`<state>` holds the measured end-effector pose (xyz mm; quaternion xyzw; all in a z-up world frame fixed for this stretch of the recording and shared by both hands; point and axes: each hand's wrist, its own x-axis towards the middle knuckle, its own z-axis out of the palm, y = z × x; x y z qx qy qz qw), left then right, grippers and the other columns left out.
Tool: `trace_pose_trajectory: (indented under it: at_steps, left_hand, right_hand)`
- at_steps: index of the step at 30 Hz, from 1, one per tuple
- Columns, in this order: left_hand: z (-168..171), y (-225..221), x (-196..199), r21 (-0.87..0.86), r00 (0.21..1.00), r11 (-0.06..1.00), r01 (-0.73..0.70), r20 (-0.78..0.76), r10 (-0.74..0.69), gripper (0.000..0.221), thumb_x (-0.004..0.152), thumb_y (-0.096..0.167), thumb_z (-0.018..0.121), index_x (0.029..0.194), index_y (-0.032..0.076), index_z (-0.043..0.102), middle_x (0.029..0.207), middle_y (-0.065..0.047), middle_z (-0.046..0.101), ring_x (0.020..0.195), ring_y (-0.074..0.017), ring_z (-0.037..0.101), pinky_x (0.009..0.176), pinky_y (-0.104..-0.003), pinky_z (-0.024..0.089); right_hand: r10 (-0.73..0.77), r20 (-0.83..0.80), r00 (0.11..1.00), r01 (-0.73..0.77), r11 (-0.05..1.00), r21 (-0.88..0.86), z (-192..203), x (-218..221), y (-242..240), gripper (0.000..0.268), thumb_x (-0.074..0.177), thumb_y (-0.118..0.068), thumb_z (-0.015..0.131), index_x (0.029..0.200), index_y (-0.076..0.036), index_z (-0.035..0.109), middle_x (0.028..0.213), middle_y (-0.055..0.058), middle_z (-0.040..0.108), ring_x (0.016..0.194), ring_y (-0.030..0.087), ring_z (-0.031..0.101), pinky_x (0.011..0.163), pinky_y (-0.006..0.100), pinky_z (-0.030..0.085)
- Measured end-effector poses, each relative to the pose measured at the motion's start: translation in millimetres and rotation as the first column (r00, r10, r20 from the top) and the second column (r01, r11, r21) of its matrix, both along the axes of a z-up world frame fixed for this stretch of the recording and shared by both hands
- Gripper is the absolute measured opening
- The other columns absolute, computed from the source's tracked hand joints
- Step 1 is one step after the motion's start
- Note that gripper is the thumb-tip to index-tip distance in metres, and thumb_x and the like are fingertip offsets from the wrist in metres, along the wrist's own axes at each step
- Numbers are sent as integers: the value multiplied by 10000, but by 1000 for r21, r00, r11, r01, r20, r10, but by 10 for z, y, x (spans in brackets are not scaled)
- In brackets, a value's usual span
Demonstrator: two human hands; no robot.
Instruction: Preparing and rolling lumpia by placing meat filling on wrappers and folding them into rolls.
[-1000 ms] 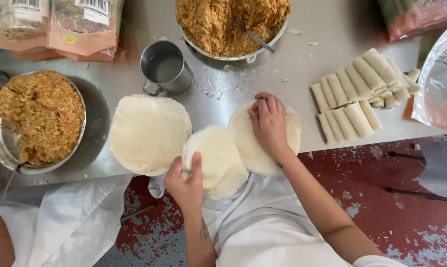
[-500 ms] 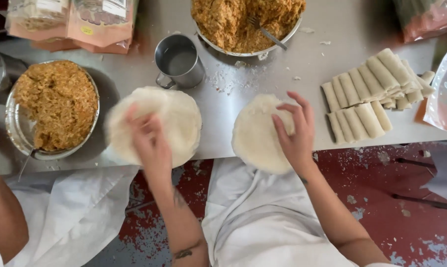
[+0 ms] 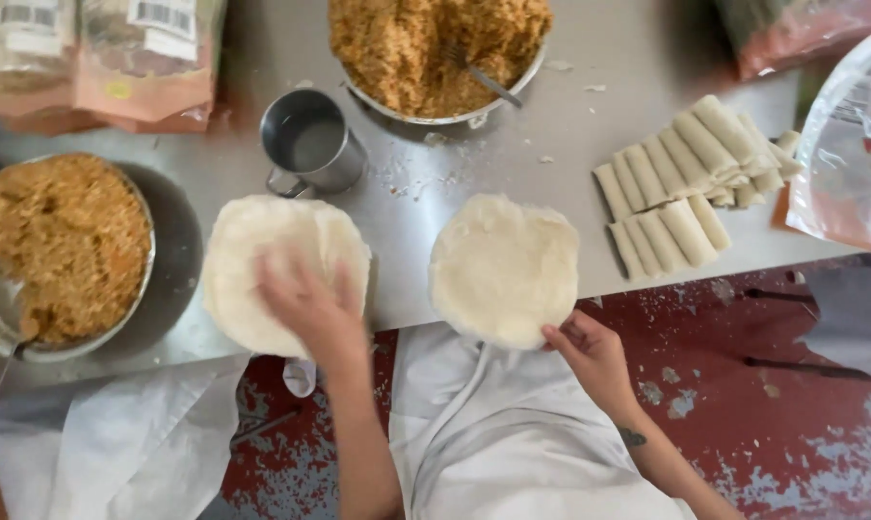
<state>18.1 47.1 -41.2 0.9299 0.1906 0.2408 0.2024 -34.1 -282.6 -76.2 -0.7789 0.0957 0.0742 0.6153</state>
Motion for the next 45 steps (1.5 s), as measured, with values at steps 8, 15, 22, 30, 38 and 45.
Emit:
trace_pose_trajectory:
  at_steps: [8,15,22,30,38,45]
  left_hand:
    - [-262,-1132,-118,19,427,428,904,-130,-895,743,730,275,924,1381,140,593,1271,-60,540,1204,-239,594,1055,-383,533]
    - [-203,-1251,-102,39,464,464,885,9,-886,104,996,138,722,1094,132,685,955,29,602,906,-116,664,858,-238,591]
    - [-462,-1343,-151,135,481,472,871,-43,-876,151,998,281,737,1034,139,702,864,11,572,804,-110,642,701,-200,568]
    - [86,-1452,46,-62,537,534,843,29,-843,390,965,500,700,1132,150,666,981,5,591,866,-137,690,747,-228,610]
    - [115,-1496,109,-98,582,575,813,85,-809,107,1004,270,705,1061,181,694,942,51,658,855,-103,705,739,-209,611]
    - [-25,-1579,128,145,632,627,766,12,-775,184,901,264,796,1009,175,677,914,25,658,835,-131,702,694,-234,600]
  right_hand:
    - [-23,-69,997,40,967,251,216,293,-112,273,975,-16,711,1226,88,737,904,200,779,766,212,741,799,417,650]
    - [34,-142,989,21,929,370,723,317,-67,512,900,51,713,1402,112,630,1105,245,778,912,260,765,882,469,637]
    - [10,-176,984,70,894,442,544,354,-132,576,839,162,712,1405,119,618,1092,255,777,916,280,794,868,475,649]
    - [13,-82,997,24,902,431,538,418,-139,546,854,109,747,1387,121,628,1062,235,774,923,238,781,858,450,656]
    - [50,-30,998,-34,912,409,554,400,-144,565,825,136,762,1375,117,636,1056,205,783,915,185,760,861,412,657]
    - [71,2,997,-69,971,231,199,451,-207,411,916,39,737,1322,67,677,984,181,789,862,168,745,831,378,650]
